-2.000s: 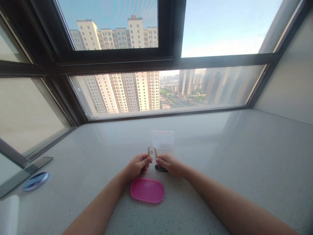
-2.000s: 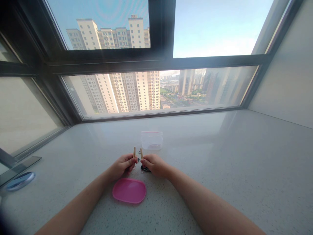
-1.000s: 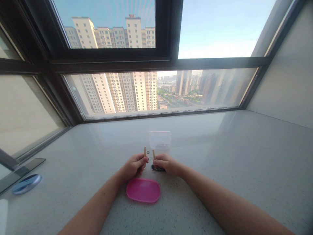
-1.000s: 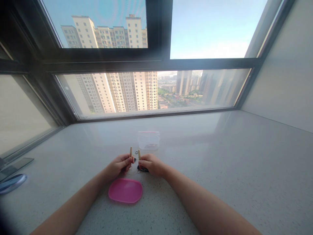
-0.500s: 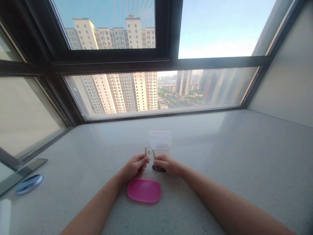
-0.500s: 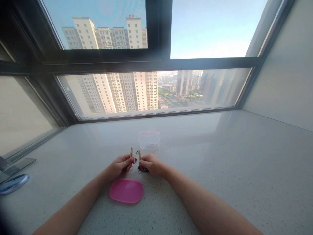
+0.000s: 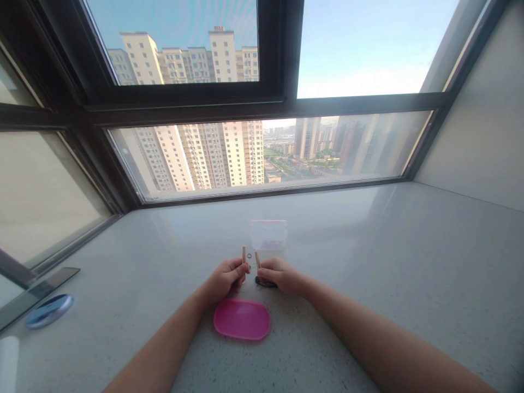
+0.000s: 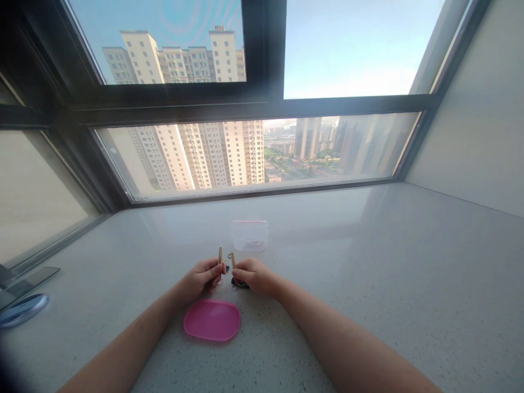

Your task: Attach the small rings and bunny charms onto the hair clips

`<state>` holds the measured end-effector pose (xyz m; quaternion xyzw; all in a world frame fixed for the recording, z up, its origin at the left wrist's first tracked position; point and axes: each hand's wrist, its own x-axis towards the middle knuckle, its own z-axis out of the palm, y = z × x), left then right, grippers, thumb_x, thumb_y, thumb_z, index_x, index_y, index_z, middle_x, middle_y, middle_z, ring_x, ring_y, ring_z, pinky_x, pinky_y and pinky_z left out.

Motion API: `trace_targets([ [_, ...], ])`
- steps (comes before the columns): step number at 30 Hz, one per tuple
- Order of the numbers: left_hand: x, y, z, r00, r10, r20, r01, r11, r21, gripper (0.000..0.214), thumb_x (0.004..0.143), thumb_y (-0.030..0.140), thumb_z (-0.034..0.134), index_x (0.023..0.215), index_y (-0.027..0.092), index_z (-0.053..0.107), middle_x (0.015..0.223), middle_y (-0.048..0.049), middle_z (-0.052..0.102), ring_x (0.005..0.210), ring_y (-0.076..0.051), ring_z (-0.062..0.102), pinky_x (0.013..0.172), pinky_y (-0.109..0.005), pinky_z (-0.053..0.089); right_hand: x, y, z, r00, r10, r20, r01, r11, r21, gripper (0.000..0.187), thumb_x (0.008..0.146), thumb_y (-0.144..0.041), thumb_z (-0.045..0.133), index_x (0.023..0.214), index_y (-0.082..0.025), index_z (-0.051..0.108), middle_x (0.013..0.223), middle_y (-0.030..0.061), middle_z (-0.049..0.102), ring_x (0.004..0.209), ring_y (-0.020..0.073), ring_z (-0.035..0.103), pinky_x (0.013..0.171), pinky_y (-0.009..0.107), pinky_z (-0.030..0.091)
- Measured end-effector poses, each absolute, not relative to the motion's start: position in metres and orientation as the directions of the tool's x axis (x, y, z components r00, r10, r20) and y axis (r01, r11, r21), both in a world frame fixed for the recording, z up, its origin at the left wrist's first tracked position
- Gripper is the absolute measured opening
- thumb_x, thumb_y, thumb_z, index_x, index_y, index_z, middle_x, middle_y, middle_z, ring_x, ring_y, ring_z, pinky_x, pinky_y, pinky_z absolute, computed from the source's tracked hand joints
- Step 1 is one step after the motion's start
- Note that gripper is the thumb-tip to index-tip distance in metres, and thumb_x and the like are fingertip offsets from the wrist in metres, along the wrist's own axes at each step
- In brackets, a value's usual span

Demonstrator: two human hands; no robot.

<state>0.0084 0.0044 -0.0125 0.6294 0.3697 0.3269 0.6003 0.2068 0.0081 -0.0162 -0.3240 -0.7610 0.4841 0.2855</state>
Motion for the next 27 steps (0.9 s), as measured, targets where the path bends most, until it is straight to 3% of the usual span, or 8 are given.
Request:
trace_targets([
  [27, 0.0093, 0.0027, -0.0101, 0.497, 0.867, -0.043, 0.091, -0.002, 0.996, 0.030, 0.078, 0.044, 0.049, 0.077, 0.015, 0.051, 0.049, 0.0060, 0.043, 0.037, -0.005, 0.036, 0.038, -0.018, 0.026, 0.2063, 0.0064, -0.0144, -0.621, 0.773, 0.131, 0.231, 0.340, -0.911, 0.033, 0.083, -0.040, 0.040, 0.066, -0.013, 0.048, 0.058, -0.0018, 0.041, 0.053, 0.0081, 0.034, 0.052, 0.021, 0.028],
])
